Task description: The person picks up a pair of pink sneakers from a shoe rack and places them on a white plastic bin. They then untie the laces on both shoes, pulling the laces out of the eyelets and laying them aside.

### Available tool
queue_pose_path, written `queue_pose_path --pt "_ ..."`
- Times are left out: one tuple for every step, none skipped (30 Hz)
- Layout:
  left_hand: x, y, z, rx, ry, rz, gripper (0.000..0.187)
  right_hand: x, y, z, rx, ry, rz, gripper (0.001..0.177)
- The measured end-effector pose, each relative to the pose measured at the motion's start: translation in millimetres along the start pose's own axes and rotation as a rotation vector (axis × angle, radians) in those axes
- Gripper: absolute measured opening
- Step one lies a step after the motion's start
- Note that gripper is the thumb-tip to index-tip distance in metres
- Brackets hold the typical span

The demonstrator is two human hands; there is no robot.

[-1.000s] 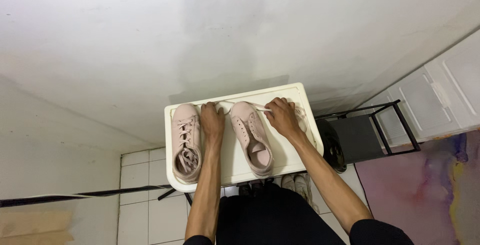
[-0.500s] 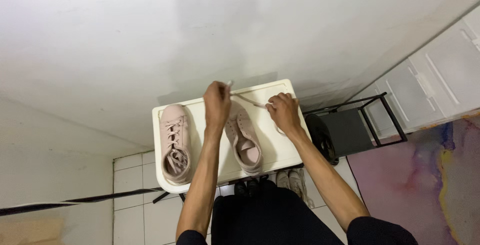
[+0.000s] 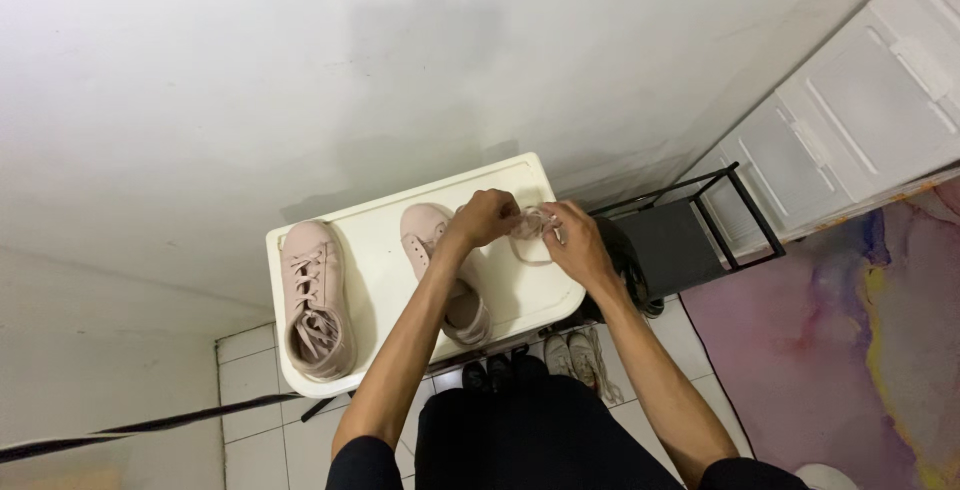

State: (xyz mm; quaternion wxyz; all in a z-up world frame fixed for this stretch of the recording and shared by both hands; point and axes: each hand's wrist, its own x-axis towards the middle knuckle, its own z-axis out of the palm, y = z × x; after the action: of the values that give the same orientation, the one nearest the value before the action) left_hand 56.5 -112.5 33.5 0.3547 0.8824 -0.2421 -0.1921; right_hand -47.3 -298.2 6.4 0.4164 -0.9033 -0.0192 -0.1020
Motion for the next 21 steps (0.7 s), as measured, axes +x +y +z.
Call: queue_pose_path --pt "-4 -4 -5 -0.047 0.040 0.037 0.023 0 0 2 0.006 0.000 -0.011 0.041" --pt "-10 -8 -11 -0.094 0.079 0.075 0.027 1 0 5 -0.002 0.024 -0.074 0.041" --pt "-19 -14 -17 -0.186 0.159 0.104 0.029 2 0 10 -0.009 0.045 -0.137 0.040" --pt "-32 -19 -23 -0.278 0.239 0.133 0.030 3 -1 13 -0.015 0.066 -0.201 0.039" --pt "-48 -25 -29 -0.258 0.351 0.068 0.028 4 -2 16 -0.084 0.059 -0.253 0.037" --pt "-68 -31 -34 -0.238 0.462 0.002 0.027 6 -5 22 -0.152 0.052 -0.306 0.036" --pt "-86 -37 -38 -0.249 0.537 -0.056 0.026 9 -7 28 -0.220 0.041 -0.362 0.035" --pt "-104 -42 -40 -0.260 0.612 -0.115 0.026 11 -10 35 -0.240 -0.015 -0.366 0.035" --pt "-118 -45 -40 -0.255 0.639 -0.154 0.028 15 -12 43 -0.262 -0.072 -0.374 0.036" --pt "-131 -47 -39 -0.249 0.666 -0.194 0.031 19 -13 50 -0.283 -0.128 -0.381 0.037" --pt "-141 -49 -36 -0.244 0.691 -0.235 0.033 22 -13 58 -0.292 -0.145 -0.414 0.036" --pt "-148 -50 -32 -0.270 0.679 -0.283 0.036 25 -11 67 -0.300 -0.162 -0.447 0.034" --pt "-156 -51 -26 -0.296 0.667 -0.331 0.039 27 -8 76 -0.308 -0.179 -0.480 0.033" --pt "-161 -53 -22 -0.323 0.655 -0.378 0.043 31 -3 83 -0.300 -0.196 -0.463 0.030" --pt "-165 -53 -18 -0.399 0.627 -0.395 0.047 35 2 89 -0.291 -0.215 -0.443 0.028" --pt "-170 -52 -14 -0.475 0.598 -0.411 0.051 40 7 94 -0.283 -0.234 -0.424 0.026" --pt "-174 -52 -11 -0.550 0.567 -0.424 0.055 46 12 95 -0.333 -0.248 -0.368 0.021" --pt "-176 -51 -7 -0.544 0.544 -0.431 0.060 52 16 94 -0.383 -0.261 -0.313 0.016" --pt "-177 -51 -7 -0.535 0.519 -0.435 0.065 55 16 91 -0.432 -0.270 -0.257 0.014" --pt "-178 -50 -6 -0.525 0.494 -0.438 0.071 56 15 86 -0.400 -0.210 -0.249 0.013" --pt "-179 -49 -6 -0.482 0.491 -0.413 0.074 54 11 78 -0.368 -0.148 -0.239 0.012"
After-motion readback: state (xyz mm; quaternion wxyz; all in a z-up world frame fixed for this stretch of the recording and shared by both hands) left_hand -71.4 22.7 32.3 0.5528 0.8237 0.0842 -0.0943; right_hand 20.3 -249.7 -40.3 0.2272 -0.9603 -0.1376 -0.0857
